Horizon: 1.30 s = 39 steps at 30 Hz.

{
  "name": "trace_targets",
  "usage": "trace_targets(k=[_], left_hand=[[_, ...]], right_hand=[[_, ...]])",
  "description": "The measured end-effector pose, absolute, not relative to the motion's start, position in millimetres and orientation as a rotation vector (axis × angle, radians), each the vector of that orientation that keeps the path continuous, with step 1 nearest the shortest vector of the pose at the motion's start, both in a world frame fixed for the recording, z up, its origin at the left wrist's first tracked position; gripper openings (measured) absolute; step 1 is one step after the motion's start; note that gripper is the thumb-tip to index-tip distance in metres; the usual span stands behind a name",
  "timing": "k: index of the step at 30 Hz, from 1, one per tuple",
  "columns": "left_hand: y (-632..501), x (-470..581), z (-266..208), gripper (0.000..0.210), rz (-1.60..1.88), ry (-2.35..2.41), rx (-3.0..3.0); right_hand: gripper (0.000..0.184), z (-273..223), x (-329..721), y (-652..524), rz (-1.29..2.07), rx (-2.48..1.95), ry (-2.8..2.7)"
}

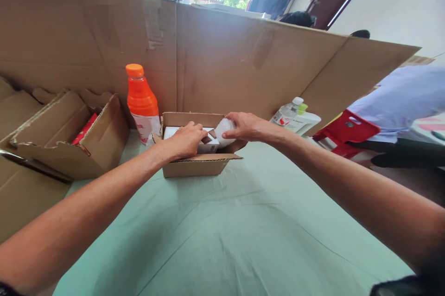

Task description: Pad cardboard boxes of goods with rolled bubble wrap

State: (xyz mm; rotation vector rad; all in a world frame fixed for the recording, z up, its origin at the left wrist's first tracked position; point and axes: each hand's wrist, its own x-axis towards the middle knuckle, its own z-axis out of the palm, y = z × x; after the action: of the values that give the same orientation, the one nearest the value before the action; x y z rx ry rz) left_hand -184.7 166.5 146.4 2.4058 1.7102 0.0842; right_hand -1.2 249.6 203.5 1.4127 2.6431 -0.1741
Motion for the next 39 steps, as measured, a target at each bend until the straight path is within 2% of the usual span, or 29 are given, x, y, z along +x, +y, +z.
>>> trace_targets(k=[5,10,16,21,26,30,34,39], left_hand=[[167.3,-184.7,144.8,0.049,0.085,1.718,2.428],[168.6,-186.1,142.4,0.049,0.105,1.708,2.440],[169.5,-187.8,141.2,0.048,0.134,1.694,2.429],[168.0,-188.1,142.4,0.049,0.137,1.688,2.420],[167.6,-188.1,143.8,0.052,0.129,1.701,2.422],[165.3,-188.0,143.8,0.050,0.128,1.703,2.430],[164.0,-187.7,143.3,0.049,0.125,1.709,2.425],[164.6,-188.1,142.0,0.047,0.136,1.704,2.427]], right_hand=[[0.035,190.3,-16.3,249.9,0.045,1.453,2.590],[0.032,185.0,-15.2,255.4,0.007,1.446,2.576],[0.051,198.1,-9.3,251.4,-0.034,1.415,2.664],[0.034,185.2,-18.2,252.9,0.119,1.376,2.647],[0.030,170.8,-26.7,257.1,0.135,1.394,2.625],[0.037,175.1,-17.0,256.6,0.080,1.338,2.626],[0.061,187.6,-2.5,250.4,0.102,1.228,2.642],[0.036,184.1,-12.5,240.9,0.234,1.186,2.580]])
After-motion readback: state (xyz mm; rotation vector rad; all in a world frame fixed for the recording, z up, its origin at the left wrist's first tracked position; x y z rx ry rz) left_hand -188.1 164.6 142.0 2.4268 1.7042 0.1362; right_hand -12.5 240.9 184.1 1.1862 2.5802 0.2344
